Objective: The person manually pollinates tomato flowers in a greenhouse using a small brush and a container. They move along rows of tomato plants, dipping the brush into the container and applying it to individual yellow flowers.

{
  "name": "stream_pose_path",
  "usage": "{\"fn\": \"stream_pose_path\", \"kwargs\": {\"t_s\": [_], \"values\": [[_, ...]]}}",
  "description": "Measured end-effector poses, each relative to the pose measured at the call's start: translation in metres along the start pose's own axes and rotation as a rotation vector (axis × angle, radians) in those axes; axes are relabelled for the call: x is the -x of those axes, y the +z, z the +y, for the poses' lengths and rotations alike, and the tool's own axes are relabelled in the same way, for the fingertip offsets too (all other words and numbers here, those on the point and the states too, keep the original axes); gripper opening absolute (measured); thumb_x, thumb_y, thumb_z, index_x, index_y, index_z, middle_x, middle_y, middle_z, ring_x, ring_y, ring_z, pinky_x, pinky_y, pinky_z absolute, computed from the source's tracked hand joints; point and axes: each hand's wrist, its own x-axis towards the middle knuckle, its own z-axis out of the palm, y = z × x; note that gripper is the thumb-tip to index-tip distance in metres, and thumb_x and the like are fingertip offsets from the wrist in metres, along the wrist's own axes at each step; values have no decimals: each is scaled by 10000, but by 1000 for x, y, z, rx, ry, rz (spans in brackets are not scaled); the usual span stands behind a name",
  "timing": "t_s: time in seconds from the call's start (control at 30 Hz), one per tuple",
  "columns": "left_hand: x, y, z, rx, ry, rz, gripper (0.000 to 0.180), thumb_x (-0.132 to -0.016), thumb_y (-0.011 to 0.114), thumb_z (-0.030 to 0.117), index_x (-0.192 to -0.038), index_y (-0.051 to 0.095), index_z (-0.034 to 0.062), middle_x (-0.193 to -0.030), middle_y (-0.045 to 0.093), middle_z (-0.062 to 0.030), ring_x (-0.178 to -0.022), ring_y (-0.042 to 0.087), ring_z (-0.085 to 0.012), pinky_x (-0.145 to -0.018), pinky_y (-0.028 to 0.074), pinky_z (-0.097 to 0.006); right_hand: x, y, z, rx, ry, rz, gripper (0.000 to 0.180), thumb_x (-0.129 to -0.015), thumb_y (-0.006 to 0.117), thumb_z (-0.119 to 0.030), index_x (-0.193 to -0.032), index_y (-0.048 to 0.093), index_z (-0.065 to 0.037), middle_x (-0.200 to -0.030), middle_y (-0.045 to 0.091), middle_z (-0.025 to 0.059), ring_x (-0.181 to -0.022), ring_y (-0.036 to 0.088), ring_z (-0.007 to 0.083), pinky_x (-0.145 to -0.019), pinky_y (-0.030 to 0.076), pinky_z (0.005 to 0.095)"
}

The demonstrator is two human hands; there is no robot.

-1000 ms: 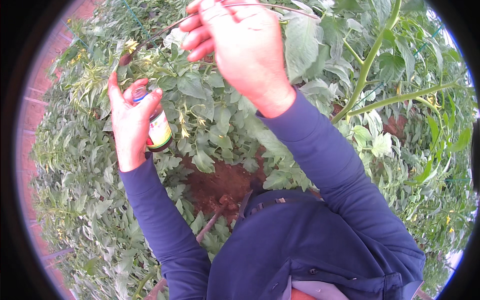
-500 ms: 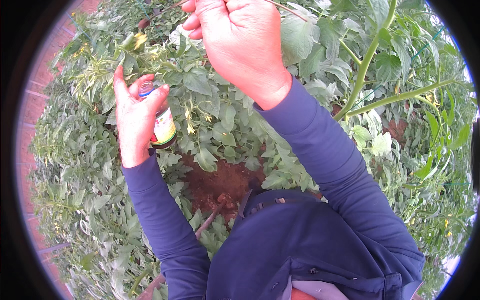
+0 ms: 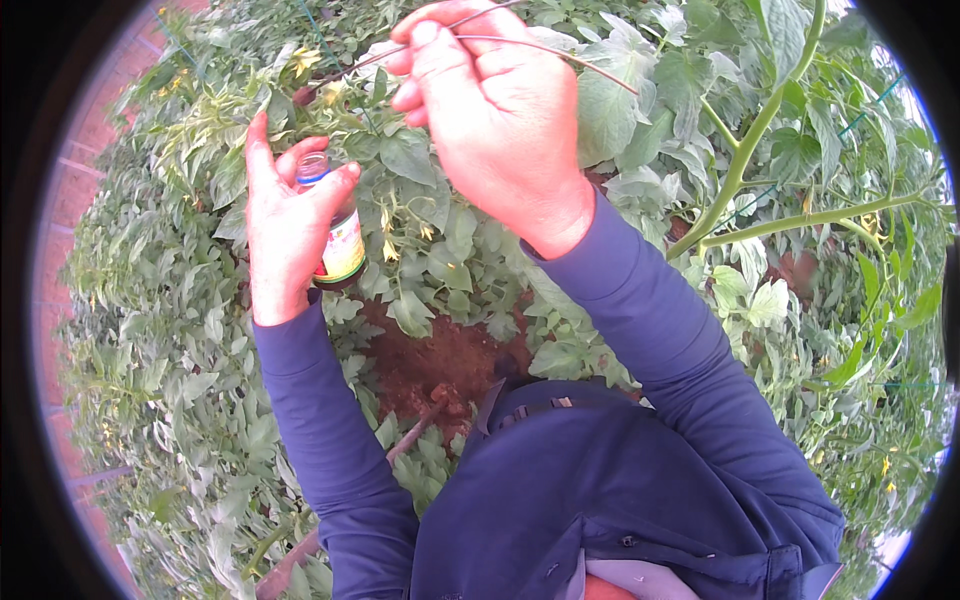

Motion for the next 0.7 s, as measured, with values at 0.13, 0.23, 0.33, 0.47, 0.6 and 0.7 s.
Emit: {"fn": "stream_pose_path", "kwargs": {"t_s": [0.13, 0.23, 0.33, 0.47, 0.6, 0.7], "values": [[7, 3, -3, 85, 52, -15, 1091, -869, 816, -70, -1722, 152, 82, -1336, 657, -183, -973, 691, -148, -835, 617, -316, 4, -6, -6, -123, 66, 93, 161, -1116, 608, -119, -1141, 689, 18, -911, 702, 17, -769, 636, 44, -692, 525, 229], [21, 9, -7, 165, 113, -1, 1037, -865, 802, -88, -1707, 220, 78, -1314, 667, -165, -937, 667, -109, -815, 596, -286, 7, -24, -21, -32, -182, 66, 258, -1148, 548, -151, -1203, 666, 72, -1016, 771, 204, -787, 765, 216, -667, 654, 321], [42, 14, -12, 203, 189, 37, 967, -860, 807, -82, -1663, 275, -2, -1280, 682, -148, -920, 646, -88, -828, 568, -255, 24, -40, -47, -7, -210, 78, 302, -1146, 499, -120, -1254, 658, 114, -1029, 769, 260, -786, 770, 253, -657, 663, 355], [70, 12, -30, 218, 171, 228, 649, -882, 810, -67, -1480, 559, -28, -1210, 723, -123, -916, 675, -86, -807, 567, -257, 41, -56, -72, -42, -294, -85, 341, -1159, 454, -173, -1293, 611, 99, -1117, 725, 317, -817, 752, 332, -655, 673, 420], [84, -21, -58, 250, 93, 363, 387, -934, 772, -48, -1313, 701, -17, -929, 765, -28, -810, 691, -76, -774, 564, -248, 66, -48, -83, -44, -314, -248, 360, -1169, 478, -266, -1227, 628, 56, -1077, 719, 282, -892, 747, 343, -685, 670, 425], [77, -59, -80, 253, 70, 487, 386, -934, 779, -27, -1311, 696, -23, -930, 762, -36, -830, 712, -94, -779, 571, -255, 83, -16, -72, -25, -293, -239, 330, -1149, 549, -266, -1139, 674, 39, -1017, 750, 237, -898, 767, 341, -746, 664, 433]]}}
